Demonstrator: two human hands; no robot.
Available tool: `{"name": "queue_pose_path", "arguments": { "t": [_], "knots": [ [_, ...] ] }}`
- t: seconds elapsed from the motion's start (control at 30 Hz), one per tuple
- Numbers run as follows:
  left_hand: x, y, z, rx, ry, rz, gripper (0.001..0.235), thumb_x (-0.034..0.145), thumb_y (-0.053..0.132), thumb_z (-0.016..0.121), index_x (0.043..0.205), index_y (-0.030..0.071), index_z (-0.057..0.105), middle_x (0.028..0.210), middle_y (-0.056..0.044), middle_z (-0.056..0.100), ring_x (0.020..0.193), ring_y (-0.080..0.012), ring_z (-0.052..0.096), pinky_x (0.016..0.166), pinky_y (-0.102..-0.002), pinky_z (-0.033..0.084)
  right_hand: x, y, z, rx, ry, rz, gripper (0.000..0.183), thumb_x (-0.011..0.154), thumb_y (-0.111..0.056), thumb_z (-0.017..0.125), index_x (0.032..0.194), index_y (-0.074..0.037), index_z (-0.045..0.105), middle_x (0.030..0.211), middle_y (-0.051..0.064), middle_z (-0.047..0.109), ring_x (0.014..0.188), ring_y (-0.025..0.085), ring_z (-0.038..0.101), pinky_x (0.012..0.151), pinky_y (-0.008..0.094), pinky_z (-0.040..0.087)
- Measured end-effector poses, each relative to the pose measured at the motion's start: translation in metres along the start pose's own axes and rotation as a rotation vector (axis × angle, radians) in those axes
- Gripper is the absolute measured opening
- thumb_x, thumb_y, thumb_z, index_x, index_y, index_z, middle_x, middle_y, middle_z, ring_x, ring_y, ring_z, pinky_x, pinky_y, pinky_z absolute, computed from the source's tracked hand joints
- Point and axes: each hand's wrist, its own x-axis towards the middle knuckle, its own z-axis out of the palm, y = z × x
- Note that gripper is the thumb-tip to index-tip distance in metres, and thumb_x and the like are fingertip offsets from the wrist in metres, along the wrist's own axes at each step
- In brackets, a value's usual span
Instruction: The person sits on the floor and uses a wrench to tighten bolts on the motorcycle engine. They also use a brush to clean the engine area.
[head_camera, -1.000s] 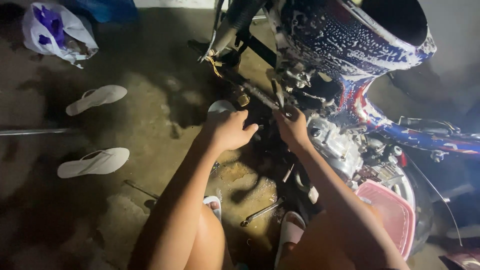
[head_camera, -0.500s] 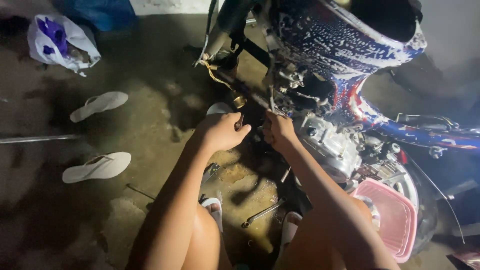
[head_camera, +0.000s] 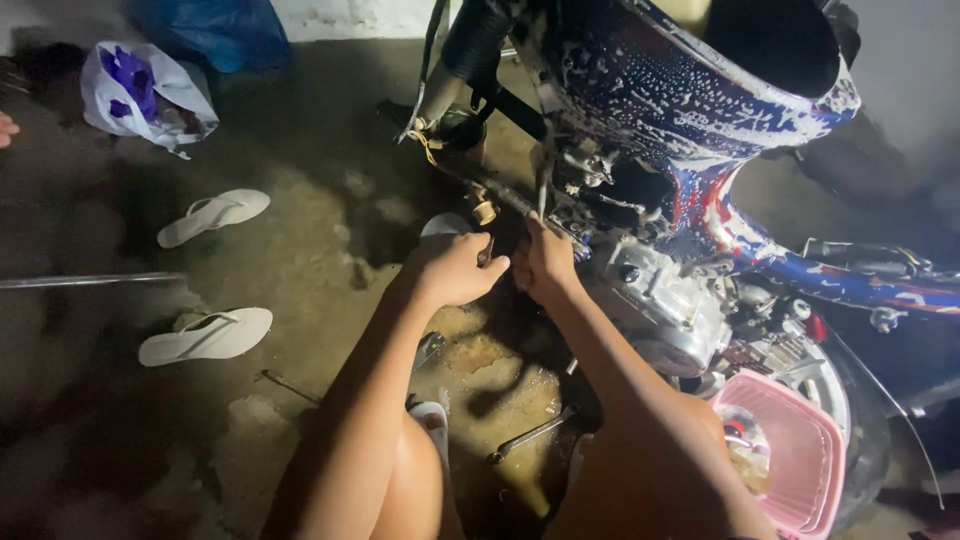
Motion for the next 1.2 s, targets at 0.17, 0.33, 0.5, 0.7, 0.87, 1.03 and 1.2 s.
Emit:
{"name": "queue_pose_path", "arguments": {
  "t": [0.17,0.33,0.5,0.7,0.87,1.03,1.2],
  "knots": [
    [0.008,-0.004,0.003,0.030,0.001,-0.006,0.054,0.095,0.050,0.046,0.120,0.008,0.070,0.117,-0.010,0.075,0.117,-0.0303,0.069,0.097,-0.044,0.053,0.015,0.023,-0.001,-0.040,0.087,-0.063,0.029,0.100,-0.028,0.065,0.079,-0.008,0.059,0.053,0.002,0.041,0.032,0.014,0.041,0.030,0.031,0.030],
    [0.018,-0.010,0.007,-0.026,0.060,-0.007,0.047,0.096,0.048,0.049,0.106,0.009,0.075,0.107,-0.010,0.077,0.110,-0.0285,0.072,0.092,-0.041,0.053,0.008,0.016,0.008,-0.227,0.173,-0.069,0.039,0.097,-0.037,0.068,0.109,-0.001,0.076,0.093,0.019,0.071,0.080,0.024,0.067,0.069,0.038,0.054],
    [0.009,-0.011,0.003,0.003,0.035,-0.035,0.050,0.091,0.054,0.045,0.098,0.013,0.073,0.104,-0.006,0.077,0.109,-0.0276,0.072,0.092,-0.043,0.055,-0.018,-0.009,0.024,0.064,0.025,-0.188,0.036,0.104,-0.030,0.060,0.079,-0.004,0.057,0.049,0.006,0.039,0.025,0.017,0.035,0.020,0.035,0.024],
    [0.015,-0.019,0.009,-0.008,0.051,-0.061,0.053,0.090,0.053,0.044,0.098,0.011,0.075,0.103,-0.007,0.077,0.107,-0.0273,0.072,0.091,-0.044,0.055,-0.045,-0.030,0.026,0.180,-0.036,-0.213,0.030,0.105,-0.026,0.060,0.085,-0.004,0.055,0.051,0.002,0.033,0.027,0.015,0.035,0.022,0.031,0.024],
    [0.008,-0.008,0.003,-0.063,0.070,-0.001,0.050,0.094,0.048,0.045,0.103,0.007,0.074,0.105,-0.013,0.077,0.109,-0.0306,0.072,0.092,-0.043,0.054,-0.017,0.004,0.010,0.128,0.046,-0.205,0.032,0.104,-0.023,0.059,0.079,-0.004,0.054,0.049,0.003,0.038,0.027,0.015,0.037,0.023,0.031,0.027],
    [0.006,-0.006,0.006,0.002,0.055,-0.006,0.048,0.092,0.048,0.047,0.105,0.011,0.075,0.107,-0.009,0.077,0.110,-0.0295,0.072,0.095,-0.043,0.053,-0.020,-0.008,0.010,-0.025,-0.020,-0.260,0.032,0.106,-0.028,0.060,0.090,0.000,0.059,0.050,0.009,0.046,0.030,0.016,0.045,0.024,0.031,0.032],
    [-0.005,0.006,-0.004,-0.022,-0.024,-0.046,0.068,0.098,0.051,0.039,0.147,0.007,0.054,0.146,-0.013,0.060,0.138,-0.0279,0.055,0.114,-0.043,0.041,0.057,0.044,-0.023,0.079,0.094,0.035,0.026,0.101,-0.024,0.061,0.085,-0.005,0.054,0.051,0.001,0.038,0.034,0.013,0.038,0.027,0.030,0.026]
  ]
}}
